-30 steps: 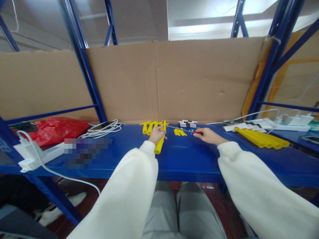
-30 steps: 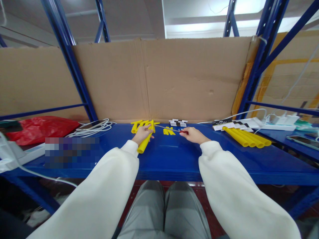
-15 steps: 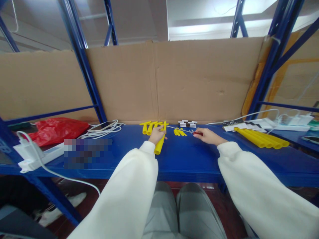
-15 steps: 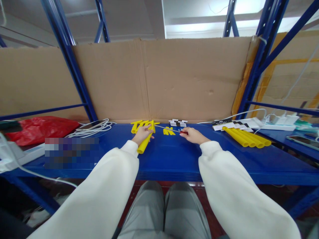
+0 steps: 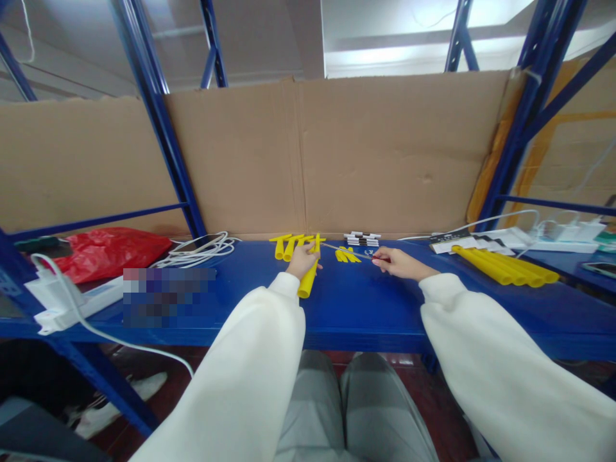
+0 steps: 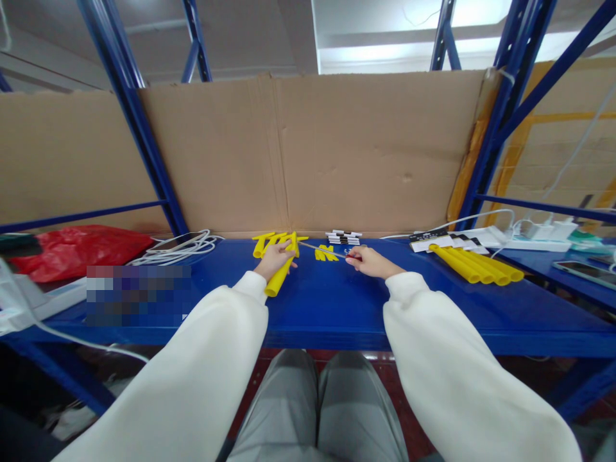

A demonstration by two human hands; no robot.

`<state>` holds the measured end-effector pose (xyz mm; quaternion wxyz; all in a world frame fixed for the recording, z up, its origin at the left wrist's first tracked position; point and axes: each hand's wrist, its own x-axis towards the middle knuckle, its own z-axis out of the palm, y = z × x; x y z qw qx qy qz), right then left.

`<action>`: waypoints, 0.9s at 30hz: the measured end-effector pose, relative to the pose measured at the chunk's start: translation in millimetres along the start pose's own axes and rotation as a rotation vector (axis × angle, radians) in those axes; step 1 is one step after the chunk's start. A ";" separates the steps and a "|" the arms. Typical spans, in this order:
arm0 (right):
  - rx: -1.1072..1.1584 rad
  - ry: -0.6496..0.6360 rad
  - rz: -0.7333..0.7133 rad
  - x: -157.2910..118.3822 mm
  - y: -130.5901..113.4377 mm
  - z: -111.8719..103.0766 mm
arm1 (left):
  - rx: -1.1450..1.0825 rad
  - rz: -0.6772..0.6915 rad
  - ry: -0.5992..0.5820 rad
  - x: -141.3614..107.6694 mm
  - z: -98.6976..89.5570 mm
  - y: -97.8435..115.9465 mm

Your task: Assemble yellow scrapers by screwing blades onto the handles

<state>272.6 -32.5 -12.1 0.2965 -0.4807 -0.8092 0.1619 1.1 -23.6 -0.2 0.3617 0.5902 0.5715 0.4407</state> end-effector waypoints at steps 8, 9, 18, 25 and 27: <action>0.048 0.027 -0.006 1.8 3.5 2.5 | 0.005 0.006 -0.024 -4.3 -0.5 3.6; 0.034 0.047 -0.023 2.4 5.2 2.6 | 0.005 0.004 -0.029 -5.0 -0.4 4.2; -0.152 0.107 -0.089 3.0 9.7 -2.1 | -0.021 -0.012 -0.008 -1.1 1.0 1.1; -0.209 0.061 -0.088 -0.3 -0.1 -5.1 | 0.003 -0.012 0.005 -1.3 1.6 2.6; -0.215 0.059 -0.090 -0.7 -1.1 -5.4 | 0.006 -0.015 0.008 -2.3 1.5 3.5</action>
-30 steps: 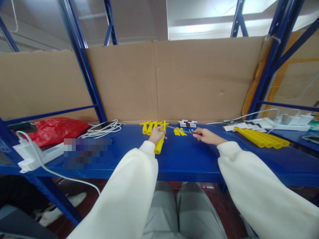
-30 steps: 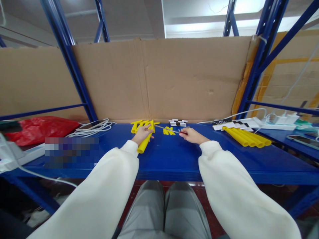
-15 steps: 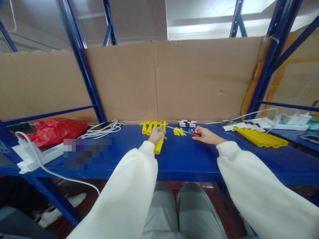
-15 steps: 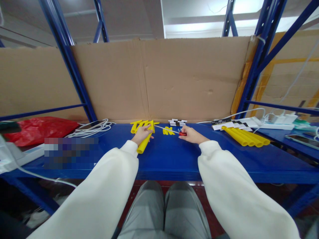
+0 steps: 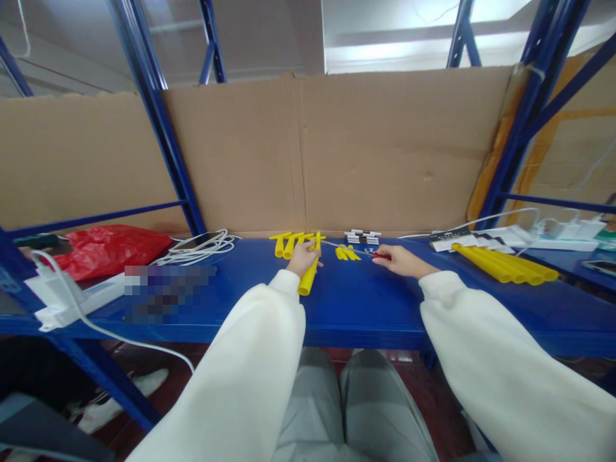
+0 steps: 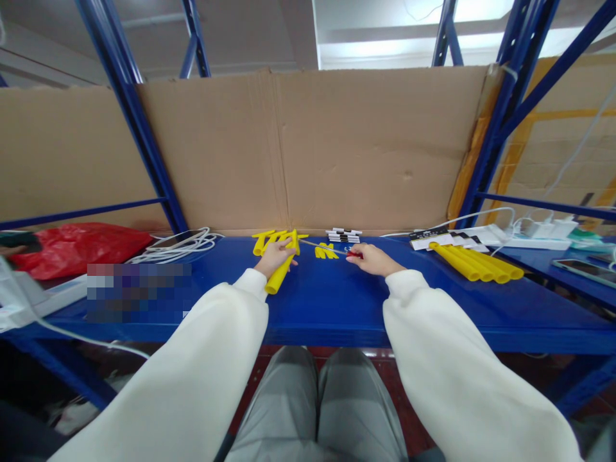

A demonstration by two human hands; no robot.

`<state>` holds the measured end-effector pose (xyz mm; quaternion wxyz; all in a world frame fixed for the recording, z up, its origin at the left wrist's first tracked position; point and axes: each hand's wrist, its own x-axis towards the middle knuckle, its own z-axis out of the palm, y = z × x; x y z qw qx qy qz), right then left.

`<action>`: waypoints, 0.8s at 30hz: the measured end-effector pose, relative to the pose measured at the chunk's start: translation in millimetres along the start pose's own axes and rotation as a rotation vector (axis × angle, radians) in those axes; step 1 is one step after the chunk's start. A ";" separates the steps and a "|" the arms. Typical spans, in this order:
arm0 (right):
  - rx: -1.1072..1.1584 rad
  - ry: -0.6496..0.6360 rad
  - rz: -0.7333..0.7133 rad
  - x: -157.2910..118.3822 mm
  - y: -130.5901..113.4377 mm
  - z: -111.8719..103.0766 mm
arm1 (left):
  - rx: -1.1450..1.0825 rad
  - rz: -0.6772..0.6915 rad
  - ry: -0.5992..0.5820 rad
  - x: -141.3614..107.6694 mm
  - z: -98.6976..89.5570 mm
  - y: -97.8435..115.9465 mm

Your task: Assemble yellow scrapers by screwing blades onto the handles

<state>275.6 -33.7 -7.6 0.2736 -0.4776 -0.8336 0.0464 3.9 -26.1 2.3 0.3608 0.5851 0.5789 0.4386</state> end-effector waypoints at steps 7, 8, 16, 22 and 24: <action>-0.011 -0.024 0.029 -0.2 0.9 1.6 | -0.033 -0.001 -0.013 -5.1 -1.3 3.2; -0.012 -0.025 0.032 -0.1 1.0 2.1 | -0.037 -0.001 -0.011 -5.3 -1.4 3.4; 0.075 0.029 0.031 4.5 9.0 9.9 | -0.027 -0.015 -0.008 -3.1 -0.5 2.1; 0.032 0.063 0.055 2.6 6.5 5.0 | -0.038 -0.010 -0.015 -2.5 -0.8 1.0; -0.010 0.063 0.057 0.6 2.2 1.2 | -0.043 -0.005 -0.017 -3.1 -1.4 1.4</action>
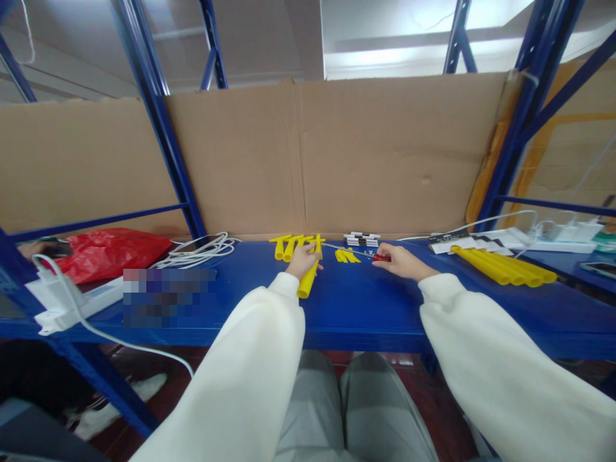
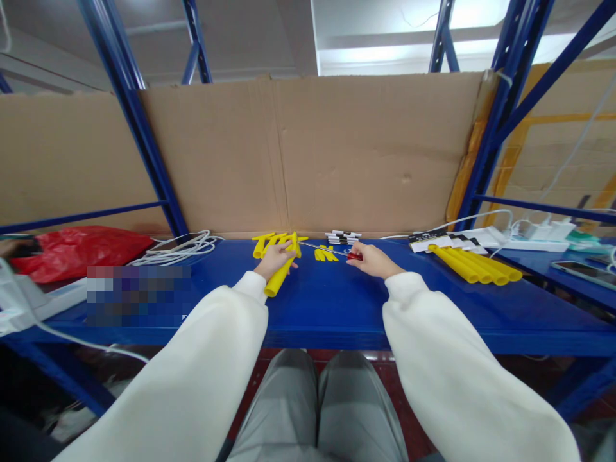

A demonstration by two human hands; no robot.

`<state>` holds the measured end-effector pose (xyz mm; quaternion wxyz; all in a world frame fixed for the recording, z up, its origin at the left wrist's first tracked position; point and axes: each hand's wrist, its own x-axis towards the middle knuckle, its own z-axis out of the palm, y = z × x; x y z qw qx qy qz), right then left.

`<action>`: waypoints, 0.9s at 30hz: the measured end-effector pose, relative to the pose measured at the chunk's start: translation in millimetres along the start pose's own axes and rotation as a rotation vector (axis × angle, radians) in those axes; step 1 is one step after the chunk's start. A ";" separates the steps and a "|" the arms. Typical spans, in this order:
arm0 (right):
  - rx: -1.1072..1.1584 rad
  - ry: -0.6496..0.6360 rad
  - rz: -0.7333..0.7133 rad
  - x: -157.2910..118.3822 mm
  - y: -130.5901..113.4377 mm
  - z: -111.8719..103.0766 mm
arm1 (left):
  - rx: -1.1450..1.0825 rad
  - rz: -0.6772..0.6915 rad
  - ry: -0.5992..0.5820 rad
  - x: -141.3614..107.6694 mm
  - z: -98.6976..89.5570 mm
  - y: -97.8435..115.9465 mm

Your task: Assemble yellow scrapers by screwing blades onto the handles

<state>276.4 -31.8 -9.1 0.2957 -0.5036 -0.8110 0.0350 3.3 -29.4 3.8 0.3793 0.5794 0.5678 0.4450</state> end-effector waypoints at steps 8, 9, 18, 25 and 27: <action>-0.065 -0.044 0.005 -2.6 -4.3 -2.9 | 0.002 0.002 -0.007 -2.6 0.0 1.9; -0.067 -0.047 0.007 -2.3 -3.6 -2.3 | 0.001 0.006 -0.009 -2.5 0.1 1.7; -0.011 -0.079 0.037 0.5 2.0 1.5 | -0.030 0.029 0.007 -2.3 3.2 2.0; -0.014 -0.088 0.075 0.5 4.8 -0.8 | -0.007 0.119 0.027 -0.3 3.0 1.4; -0.038 -0.096 0.080 0.9 6.3 -0.7 | 0.001 0.153 0.051 0.8 2.9 0.3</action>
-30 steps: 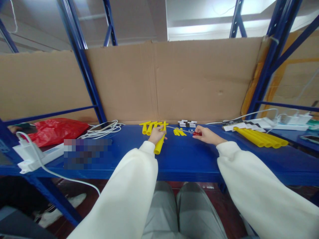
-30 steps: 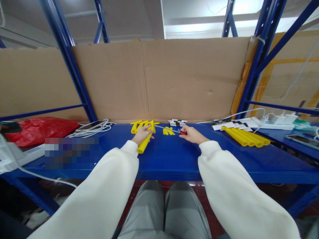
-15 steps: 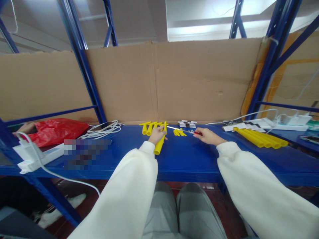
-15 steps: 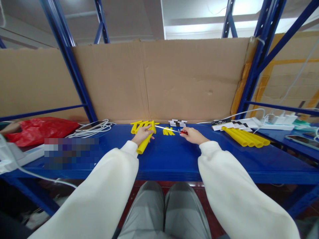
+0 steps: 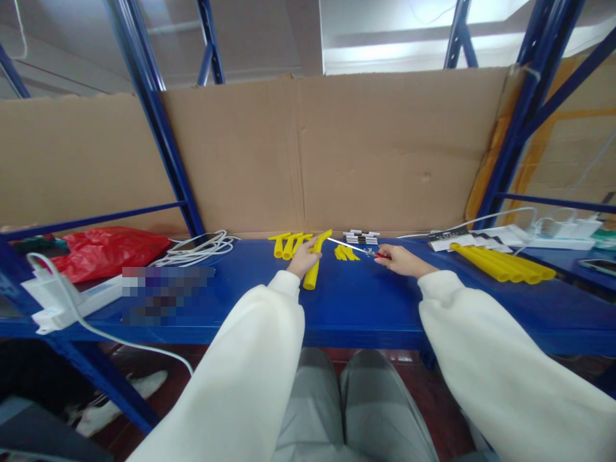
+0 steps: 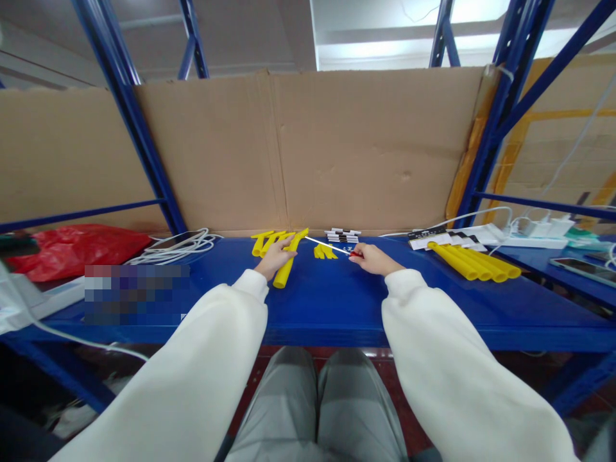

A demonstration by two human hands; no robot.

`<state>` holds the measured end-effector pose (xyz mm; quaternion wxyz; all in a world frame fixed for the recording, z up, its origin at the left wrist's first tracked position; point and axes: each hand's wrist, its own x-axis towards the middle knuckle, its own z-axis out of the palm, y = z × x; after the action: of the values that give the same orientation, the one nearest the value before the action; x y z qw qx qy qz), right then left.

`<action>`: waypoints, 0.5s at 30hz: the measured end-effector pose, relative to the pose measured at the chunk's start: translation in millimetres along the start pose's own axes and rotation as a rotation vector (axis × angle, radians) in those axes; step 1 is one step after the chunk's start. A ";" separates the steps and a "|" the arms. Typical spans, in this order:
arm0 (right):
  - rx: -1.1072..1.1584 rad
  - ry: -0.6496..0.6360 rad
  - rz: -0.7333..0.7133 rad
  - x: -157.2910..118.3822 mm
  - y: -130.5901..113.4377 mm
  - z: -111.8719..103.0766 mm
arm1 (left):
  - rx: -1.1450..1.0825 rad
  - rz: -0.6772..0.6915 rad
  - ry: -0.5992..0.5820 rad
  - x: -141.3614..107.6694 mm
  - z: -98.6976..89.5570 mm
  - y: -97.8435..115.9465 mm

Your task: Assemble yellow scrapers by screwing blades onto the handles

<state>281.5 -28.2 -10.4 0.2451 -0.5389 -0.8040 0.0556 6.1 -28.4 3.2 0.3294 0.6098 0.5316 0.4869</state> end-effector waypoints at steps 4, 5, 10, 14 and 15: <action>-0.065 -0.024 0.035 0.3 1.3 0.0 | 0.025 0.035 -0.006 3.5 1.6 -6.8; -0.081 -0.030 0.045 0.2 1.3 -0.2 | 0.034 0.033 -0.016 4.8 2.3 -9.4; -0.138 -0.025 0.074 -0.9 1.9 -3.4 | 0.073 0.027 -0.053 10.9 6.6 -20.4; -0.120 -0.037 0.037 -1.1 7.2 -8.2 | 0.096 0.025 -0.051 12.6 9.1 -22.5; -0.112 -0.046 0.024 -1.0 8.8 -9.3 | 0.108 0.031 -0.048 13.1 9.5 -23.0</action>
<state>293.5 -27.1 -5.7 0.1953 -0.5598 -0.8049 0.0259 7.0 -9.6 -17.7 0.3012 0.6463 0.5397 0.4477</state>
